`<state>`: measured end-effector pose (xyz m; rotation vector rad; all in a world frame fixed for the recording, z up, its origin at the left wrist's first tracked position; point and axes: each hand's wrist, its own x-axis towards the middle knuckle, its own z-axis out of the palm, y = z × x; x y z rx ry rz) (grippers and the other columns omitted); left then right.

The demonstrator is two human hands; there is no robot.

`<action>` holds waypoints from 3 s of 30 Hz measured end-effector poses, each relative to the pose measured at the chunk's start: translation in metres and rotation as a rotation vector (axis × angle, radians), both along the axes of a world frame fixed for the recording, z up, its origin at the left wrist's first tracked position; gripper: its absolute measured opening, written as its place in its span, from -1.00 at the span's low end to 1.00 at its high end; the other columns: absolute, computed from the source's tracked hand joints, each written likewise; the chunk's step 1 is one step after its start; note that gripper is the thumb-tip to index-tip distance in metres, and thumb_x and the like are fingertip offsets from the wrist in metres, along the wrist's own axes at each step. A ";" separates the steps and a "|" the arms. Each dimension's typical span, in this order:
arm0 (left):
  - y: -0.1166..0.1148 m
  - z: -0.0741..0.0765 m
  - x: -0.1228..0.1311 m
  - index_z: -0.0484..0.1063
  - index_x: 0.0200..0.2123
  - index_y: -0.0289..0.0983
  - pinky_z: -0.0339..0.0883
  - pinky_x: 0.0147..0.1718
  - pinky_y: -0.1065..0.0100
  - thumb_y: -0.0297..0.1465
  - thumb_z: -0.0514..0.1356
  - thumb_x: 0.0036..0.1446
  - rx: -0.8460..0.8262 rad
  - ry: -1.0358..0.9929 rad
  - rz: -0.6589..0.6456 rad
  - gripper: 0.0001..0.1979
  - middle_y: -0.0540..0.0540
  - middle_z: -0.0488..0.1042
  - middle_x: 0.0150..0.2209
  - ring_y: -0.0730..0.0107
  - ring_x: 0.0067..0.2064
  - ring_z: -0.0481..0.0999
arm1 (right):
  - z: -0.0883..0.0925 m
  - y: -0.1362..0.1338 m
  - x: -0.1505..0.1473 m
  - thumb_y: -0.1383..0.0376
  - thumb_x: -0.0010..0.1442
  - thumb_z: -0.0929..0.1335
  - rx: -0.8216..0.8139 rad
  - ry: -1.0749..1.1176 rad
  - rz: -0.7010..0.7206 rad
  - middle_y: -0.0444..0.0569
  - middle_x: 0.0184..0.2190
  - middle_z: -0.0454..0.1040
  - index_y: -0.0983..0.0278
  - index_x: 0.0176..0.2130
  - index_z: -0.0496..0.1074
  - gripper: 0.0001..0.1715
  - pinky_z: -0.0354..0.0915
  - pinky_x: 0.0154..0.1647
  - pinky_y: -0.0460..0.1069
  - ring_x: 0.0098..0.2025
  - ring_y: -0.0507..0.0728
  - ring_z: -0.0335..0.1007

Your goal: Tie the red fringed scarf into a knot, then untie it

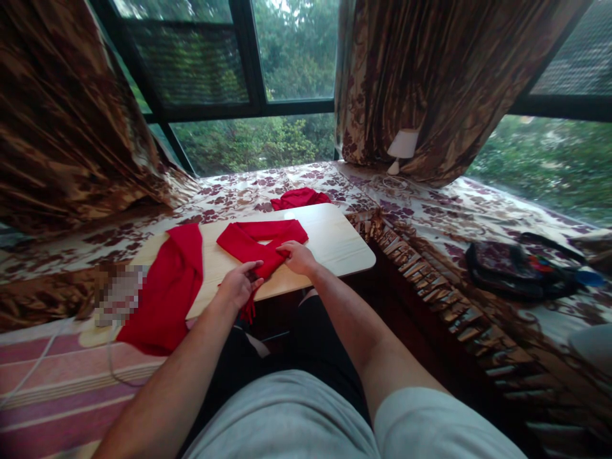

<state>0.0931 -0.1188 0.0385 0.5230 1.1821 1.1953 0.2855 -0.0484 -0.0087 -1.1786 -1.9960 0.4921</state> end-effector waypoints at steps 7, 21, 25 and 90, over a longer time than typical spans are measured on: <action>-0.001 -0.006 0.001 0.56 -0.36 -0.36 0.45 -0.58 0.46 -0.47 0.30 -0.04 0.061 0.047 -0.014 -0.88 -0.20 0.54 -0.20 0.40 -0.37 0.52 | 0.000 -0.002 -0.004 0.57 0.11 0.32 0.025 -0.002 -0.100 -0.05 -0.02 0.55 0.16 -0.18 0.63 -0.56 0.32 0.19 0.03 0.05 0.11 0.46; -0.005 0.007 -0.002 0.52 -0.44 -0.36 0.41 -0.56 0.44 -0.40 0.35 -0.21 0.144 0.241 0.068 -0.80 -0.11 0.50 -0.43 0.43 -0.45 0.46 | 0.003 -0.001 -0.001 0.47 0.18 0.23 0.050 0.161 -0.262 -0.10 -0.23 0.55 0.20 -0.24 0.50 -0.68 0.30 0.04 -0.02 -0.12 0.10 0.43; -0.002 0.002 -0.012 0.50 -0.43 -0.34 0.25 -0.63 0.48 -0.32 0.34 -0.25 0.159 0.374 0.121 -0.74 -0.06 0.47 -0.50 0.45 -0.53 0.41 | 0.005 0.000 0.000 0.44 0.20 0.19 -0.003 0.253 -0.410 -0.04 -0.22 0.54 0.24 -0.18 0.48 -0.67 0.30 0.03 0.01 -0.15 0.14 0.42; 0.005 -0.033 -0.044 0.57 -0.28 -0.31 0.41 -0.22 0.32 -0.38 0.34 -0.17 0.527 0.277 0.196 -0.70 -0.07 0.57 -0.33 0.31 -0.27 0.53 | 0.010 -0.017 -0.043 0.50 0.16 0.26 0.125 0.096 -0.331 0.09 0.05 0.54 0.31 0.02 0.52 -0.53 0.23 0.28 0.09 0.12 0.15 0.43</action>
